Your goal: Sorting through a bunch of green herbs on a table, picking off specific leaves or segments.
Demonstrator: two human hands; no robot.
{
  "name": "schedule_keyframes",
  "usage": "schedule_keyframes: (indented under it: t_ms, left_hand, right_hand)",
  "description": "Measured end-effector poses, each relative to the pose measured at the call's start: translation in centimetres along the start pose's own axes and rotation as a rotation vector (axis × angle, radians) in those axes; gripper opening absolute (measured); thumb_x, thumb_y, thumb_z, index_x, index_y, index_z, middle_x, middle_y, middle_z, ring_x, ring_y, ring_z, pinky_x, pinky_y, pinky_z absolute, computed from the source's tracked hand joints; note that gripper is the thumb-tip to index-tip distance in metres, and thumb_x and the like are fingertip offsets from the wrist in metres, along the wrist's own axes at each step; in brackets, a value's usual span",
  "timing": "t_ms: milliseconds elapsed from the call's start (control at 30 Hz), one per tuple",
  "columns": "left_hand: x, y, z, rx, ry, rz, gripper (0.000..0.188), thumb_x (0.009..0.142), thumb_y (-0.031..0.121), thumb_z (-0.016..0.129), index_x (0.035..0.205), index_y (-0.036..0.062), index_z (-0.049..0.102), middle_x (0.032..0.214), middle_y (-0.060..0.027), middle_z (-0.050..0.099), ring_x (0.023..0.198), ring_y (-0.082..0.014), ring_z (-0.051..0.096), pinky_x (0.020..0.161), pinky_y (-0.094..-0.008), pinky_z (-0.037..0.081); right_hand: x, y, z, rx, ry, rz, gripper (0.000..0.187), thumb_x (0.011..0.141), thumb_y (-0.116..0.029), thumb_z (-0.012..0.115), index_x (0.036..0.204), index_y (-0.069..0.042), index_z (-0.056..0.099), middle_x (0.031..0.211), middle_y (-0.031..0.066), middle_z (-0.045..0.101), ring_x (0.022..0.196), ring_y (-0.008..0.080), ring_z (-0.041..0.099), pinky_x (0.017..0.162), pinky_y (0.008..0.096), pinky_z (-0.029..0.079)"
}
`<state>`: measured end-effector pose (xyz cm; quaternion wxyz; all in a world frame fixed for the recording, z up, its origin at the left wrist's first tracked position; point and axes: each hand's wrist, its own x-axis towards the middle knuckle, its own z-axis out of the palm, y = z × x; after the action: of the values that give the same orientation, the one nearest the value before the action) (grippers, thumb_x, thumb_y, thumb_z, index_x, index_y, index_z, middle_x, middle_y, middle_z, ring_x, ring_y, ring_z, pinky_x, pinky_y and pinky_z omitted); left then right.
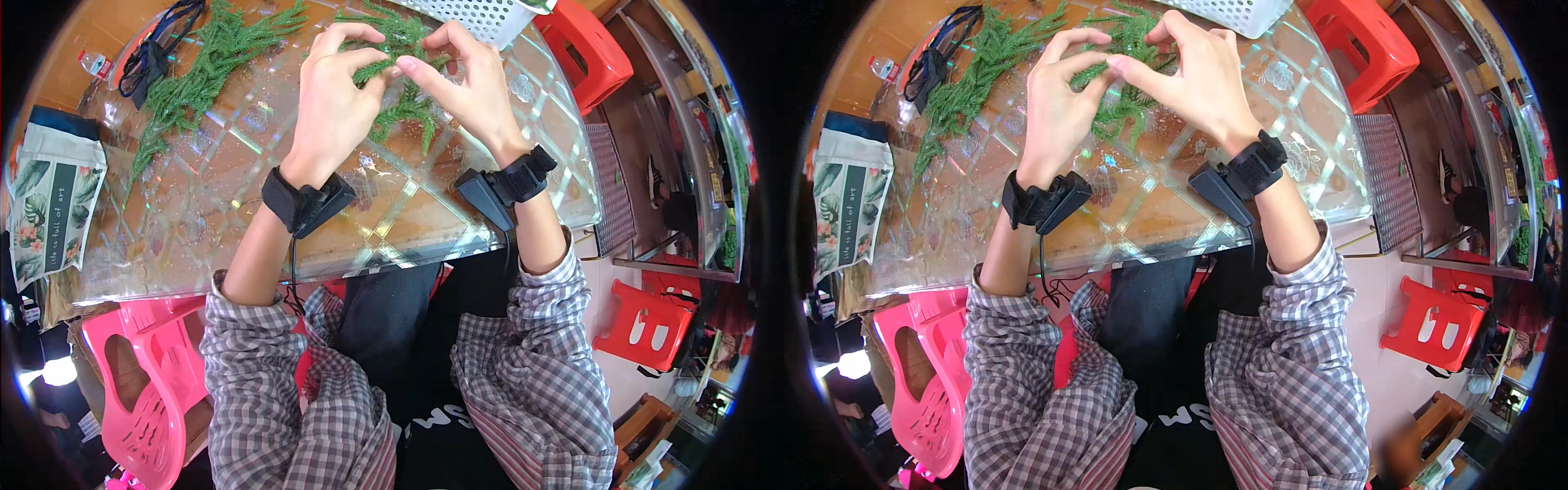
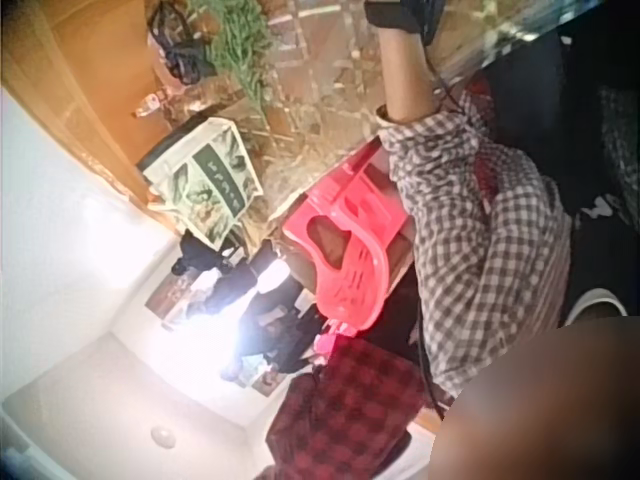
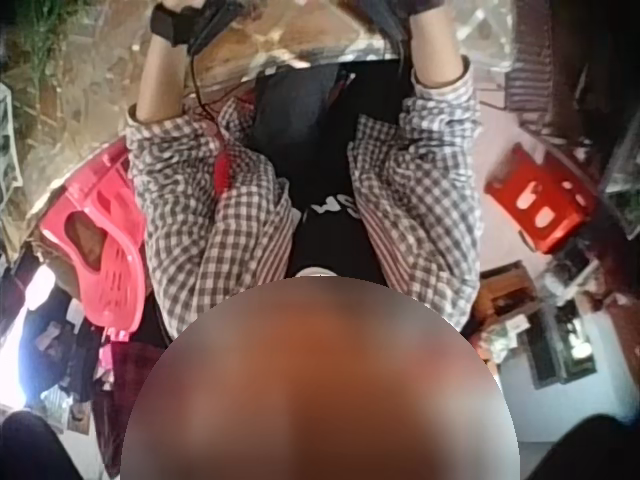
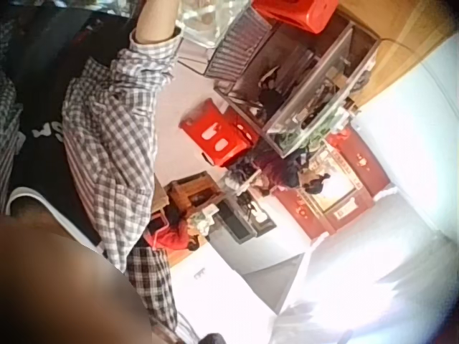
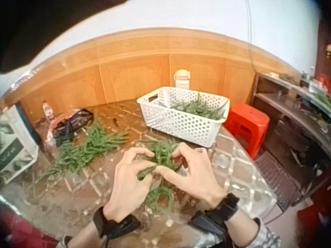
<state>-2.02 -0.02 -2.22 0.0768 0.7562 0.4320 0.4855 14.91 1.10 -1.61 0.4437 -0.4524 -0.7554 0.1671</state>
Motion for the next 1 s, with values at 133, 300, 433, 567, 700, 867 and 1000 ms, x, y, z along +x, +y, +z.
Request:
schedule_keyframes:
  t_ms: [133, 300, 433, 567, 700, 867, 1000]
  left_hand:
    - [-0.1, 0.7, 0.0, -0.008, 0.019, 0.006, 0.011, 0.068, 0.002, 0.068, 0.079, -0.0013, 0.066, 0.101, -0.0068, 0.057, 0.092, -0.0239, 0.054, 0.079, -0.032, 0.045]
    - [0.1, 0.8, -0.1, -0.03, 0.035, 0.005, 0.011, 0.067, 0.001, 0.068, 0.078, -0.0014, 0.066, 0.101, -0.0063, 0.056, 0.092, -0.0234, 0.054, 0.079, -0.032, 0.046]
    - [0.1, 0.6, -0.3, -0.01, 0.046, 0.055, 0.011, 0.066, 0.0, 0.068, 0.077, -0.0013, 0.065, 0.101, -0.0064, 0.056, 0.093, -0.0241, 0.053, 0.079, -0.0323, 0.045]
    - [0.4, 0.5, -0.5, 0.086, 0.06, 0.189, 0.013, 0.064, -0.001, 0.068, 0.077, -0.0017, 0.065, 0.102, -0.0065, 0.056, 0.097, -0.0255, 0.051, 0.078, -0.0318, 0.045]
    - [0.7, 0.8, -0.8, 0.128, 0.059, 0.277, 0.016, 0.064, -0.001, 0.069, 0.08, 0.0011, 0.067, 0.103, -0.0062, 0.059, 0.102, -0.0252, 0.052, 0.084, -0.0343, 0.043]
    - [0.8, 1.7, -1.1, 0.248, 0.074, 0.36, 0.016, 0.062, -0.001, 0.069, 0.078, 0.0029, 0.067, 0.102, -0.0055, 0.059, 0.103, -0.0259, 0.051, 0.087, -0.0366, 0.04]
    - [0.9, 1.6, -1.2, 0.27, 0.097, 0.368, 0.016, 0.062, 0.0, 0.069, 0.077, 0.0048, 0.067, 0.102, -0.0043, 0.06, 0.103, -0.0253, 0.051, 0.089, -0.037, 0.037]
  right_hand:
    - [-0.2, 0.0, 0.4, -0.131, 0.082, -0.1, 0.04, 0.065, -0.033, 0.076, 0.085, -0.004, 0.057, 0.074, 0.0029, 0.06, 0.062, 0.0116, 0.049, 0.057, 0.0252, 0.041]
    - [-0.1, 1.0, 0.6, -0.126, 0.14, -0.248, 0.031, 0.065, -0.023, 0.073, 0.085, -0.005, 0.058, 0.071, 0.0028, 0.059, 0.061, 0.0136, 0.048, 0.057, 0.0262, 0.041]
    - [0.0, 1.0, 0.7, -0.081, 0.109, -0.246, 0.027, 0.064, -0.016, 0.07, 0.085, -0.004, 0.059, 0.071, 0.0034, 0.058, 0.061, 0.0131, 0.047, 0.058, 0.0258, 0.041]
    - [0.0, 1.0, 0.5, -0.041, 0.073, -0.245, 0.026, 0.063, -0.012, 0.068, 0.085, -0.003, 0.059, 0.071, 0.0035, 0.057, 0.061, 0.0133, 0.046, 0.057, 0.0256, 0.041]
    - [-0.1, 1.0, 0.2, -0.025, 0.011, -0.235, 0.023, 0.065, -0.01, 0.065, 0.085, -0.001, 0.059, 0.073, 0.0044, 0.057, 0.062, 0.0116, 0.047, 0.058, 0.0251, 0.041]
    - [-0.2, 1.1, 0.1, 0.183, -0.042, -0.159, 0.019, 0.067, -0.008, 0.062, 0.084, 0.001, 0.059, 0.077, 0.0035, 0.058, 0.065, 0.0097, 0.047, 0.059, 0.024, 0.04]
    - [-0.2, 0.7, -0.4, 0.217, -0.075, -0.159, 0.017, 0.069, -0.006, 0.059, 0.084, 0.002, 0.059, 0.077, 0.0014, 0.056, 0.067, 0.0078, 0.048, 0.059, 0.0228, 0.04]
